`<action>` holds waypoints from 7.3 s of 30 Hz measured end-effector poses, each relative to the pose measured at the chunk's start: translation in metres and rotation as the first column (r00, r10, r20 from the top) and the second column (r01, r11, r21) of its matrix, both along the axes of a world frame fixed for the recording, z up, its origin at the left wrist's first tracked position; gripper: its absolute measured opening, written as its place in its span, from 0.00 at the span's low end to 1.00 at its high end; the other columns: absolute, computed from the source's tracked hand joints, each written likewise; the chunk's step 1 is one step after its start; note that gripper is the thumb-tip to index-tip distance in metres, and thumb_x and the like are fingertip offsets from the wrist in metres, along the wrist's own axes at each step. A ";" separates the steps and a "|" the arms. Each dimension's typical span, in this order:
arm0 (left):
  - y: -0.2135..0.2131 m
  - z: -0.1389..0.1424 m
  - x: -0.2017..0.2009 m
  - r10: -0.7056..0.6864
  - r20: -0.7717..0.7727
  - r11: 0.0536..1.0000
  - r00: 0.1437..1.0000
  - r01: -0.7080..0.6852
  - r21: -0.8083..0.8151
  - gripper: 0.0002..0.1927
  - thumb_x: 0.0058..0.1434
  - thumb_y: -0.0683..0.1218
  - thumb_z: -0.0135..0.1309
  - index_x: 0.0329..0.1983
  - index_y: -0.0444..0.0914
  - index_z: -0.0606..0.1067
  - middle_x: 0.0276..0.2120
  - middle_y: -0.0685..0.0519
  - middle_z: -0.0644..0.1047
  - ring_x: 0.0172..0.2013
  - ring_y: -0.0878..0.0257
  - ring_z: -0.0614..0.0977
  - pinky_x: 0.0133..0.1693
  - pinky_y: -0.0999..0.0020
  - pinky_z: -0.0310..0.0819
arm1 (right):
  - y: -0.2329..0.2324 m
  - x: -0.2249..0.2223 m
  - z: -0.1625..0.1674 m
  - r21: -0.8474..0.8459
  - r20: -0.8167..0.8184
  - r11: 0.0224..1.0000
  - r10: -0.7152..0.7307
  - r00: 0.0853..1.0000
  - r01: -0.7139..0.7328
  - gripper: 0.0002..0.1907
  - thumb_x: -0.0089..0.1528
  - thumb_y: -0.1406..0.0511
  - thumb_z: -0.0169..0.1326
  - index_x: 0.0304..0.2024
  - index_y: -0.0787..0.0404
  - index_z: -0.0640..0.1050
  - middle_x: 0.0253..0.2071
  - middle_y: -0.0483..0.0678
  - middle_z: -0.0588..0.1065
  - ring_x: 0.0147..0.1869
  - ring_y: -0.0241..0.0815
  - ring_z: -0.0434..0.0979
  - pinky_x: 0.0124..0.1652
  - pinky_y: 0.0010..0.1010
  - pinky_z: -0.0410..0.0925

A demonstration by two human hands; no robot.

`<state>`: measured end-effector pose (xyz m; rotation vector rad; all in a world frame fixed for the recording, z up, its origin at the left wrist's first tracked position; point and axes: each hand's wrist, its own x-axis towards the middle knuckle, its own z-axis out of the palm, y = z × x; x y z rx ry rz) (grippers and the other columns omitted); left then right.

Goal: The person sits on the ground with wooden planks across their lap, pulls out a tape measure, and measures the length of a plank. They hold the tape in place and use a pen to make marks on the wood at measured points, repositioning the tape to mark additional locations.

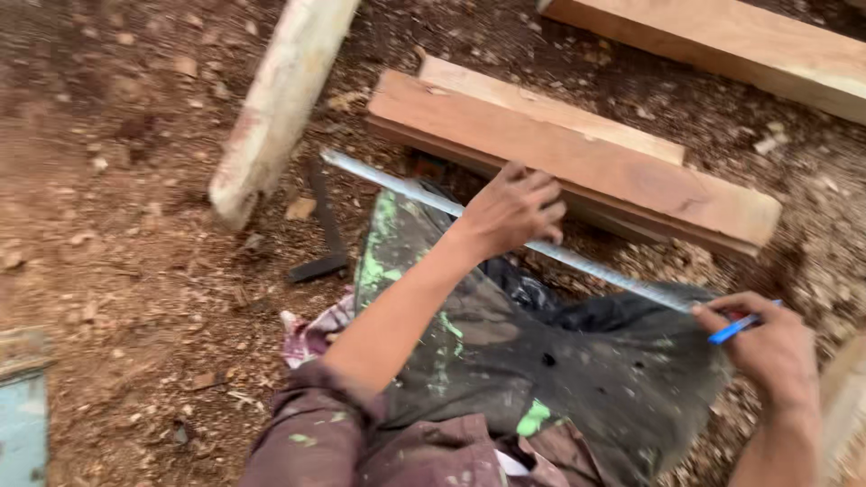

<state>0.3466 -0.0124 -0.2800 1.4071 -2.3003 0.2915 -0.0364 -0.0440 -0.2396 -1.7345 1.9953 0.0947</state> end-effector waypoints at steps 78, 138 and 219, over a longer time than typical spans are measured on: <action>0.095 -0.019 0.108 0.754 -0.563 0.647 0.338 -0.529 0.550 0.31 0.75 0.38 0.35 0.80 0.43 0.47 0.72 0.39 0.68 0.53 0.53 0.85 0.36 0.70 0.81 | -0.166 -0.120 -0.045 0.046 0.228 0.970 -0.241 0.943 0.237 0.14 0.56 0.65 0.71 0.42 0.63 0.83 0.34 0.47 0.79 0.34 0.31 0.74 0.28 0.26 0.65; -0.073 -0.092 -0.155 0.073 -0.137 0.860 0.988 0.007 0.510 0.38 0.74 0.65 0.39 0.81 0.46 0.48 0.80 0.54 0.48 0.79 0.57 0.44 0.77 0.49 0.27 | -0.191 -0.188 -0.138 -0.135 0.197 0.991 0.025 0.980 0.002 0.28 0.70 0.55 0.64 0.59 0.71 0.72 0.46 0.60 0.78 0.47 0.48 0.80 0.38 0.33 0.72; -0.076 -0.112 -0.173 0.223 0.051 0.905 0.973 -0.226 0.361 0.32 0.75 0.45 0.37 0.79 0.61 0.52 0.80 0.63 0.52 0.80 0.62 0.47 0.77 0.51 0.24 | 0.043 -0.056 -0.105 -0.504 0.329 0.854 0.050 0.943 0.130 0.13 0.78 0.65 0.55 0.58 0.71 0.76 0.50 0.54 0.78 0.57 0.42 0.78 0.56 0.32 0.71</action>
